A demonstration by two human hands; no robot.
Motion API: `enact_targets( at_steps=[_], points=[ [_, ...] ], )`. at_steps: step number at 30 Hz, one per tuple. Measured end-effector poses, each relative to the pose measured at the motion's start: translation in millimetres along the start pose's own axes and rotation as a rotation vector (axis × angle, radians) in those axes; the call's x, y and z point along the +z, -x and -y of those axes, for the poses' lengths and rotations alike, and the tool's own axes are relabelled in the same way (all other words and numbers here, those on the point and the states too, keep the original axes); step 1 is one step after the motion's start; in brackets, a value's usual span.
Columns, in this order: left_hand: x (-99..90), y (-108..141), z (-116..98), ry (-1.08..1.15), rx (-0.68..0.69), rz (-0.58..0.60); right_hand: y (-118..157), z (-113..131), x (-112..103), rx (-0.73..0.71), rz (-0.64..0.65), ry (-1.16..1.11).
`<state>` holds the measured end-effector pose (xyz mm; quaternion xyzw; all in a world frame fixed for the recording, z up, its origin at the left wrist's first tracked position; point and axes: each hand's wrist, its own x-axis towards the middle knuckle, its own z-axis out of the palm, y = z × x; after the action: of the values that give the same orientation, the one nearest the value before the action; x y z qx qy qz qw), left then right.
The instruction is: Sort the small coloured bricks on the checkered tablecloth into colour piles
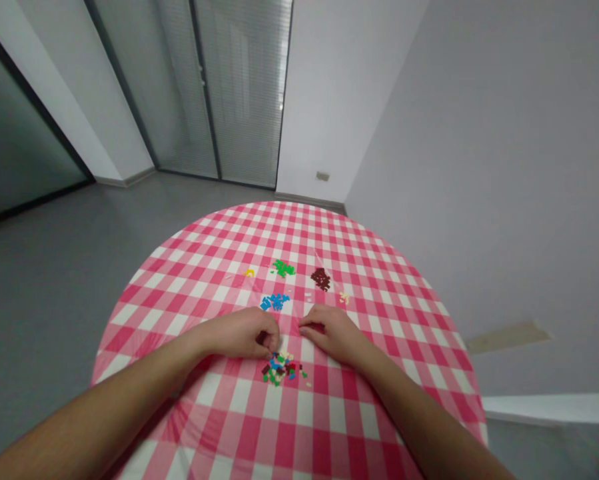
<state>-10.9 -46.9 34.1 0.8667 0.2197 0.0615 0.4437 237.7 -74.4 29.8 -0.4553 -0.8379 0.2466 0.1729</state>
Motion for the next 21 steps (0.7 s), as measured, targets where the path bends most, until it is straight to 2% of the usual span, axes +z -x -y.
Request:
enact_targets(
  at_steps=[6, 16, 21],
  points=[
    [1.5, 0.9, 2.6, -0.001, 0.006, 0.002, 2.8, -0.9, -5.2, -0.077, 0.057, -0.040],
    [2.4, 0.9, 2.9, 0.010, -0.011, -0.003, 4.2, 1.3, -7.0, -0.081, 0.104, -0.015],
    [1.6, 1.2, 0.9, 0.003, -0.023, -0.002, 4.6, 0.1, -7.1, -0.075, 0.082, 0.004]
  ],
)
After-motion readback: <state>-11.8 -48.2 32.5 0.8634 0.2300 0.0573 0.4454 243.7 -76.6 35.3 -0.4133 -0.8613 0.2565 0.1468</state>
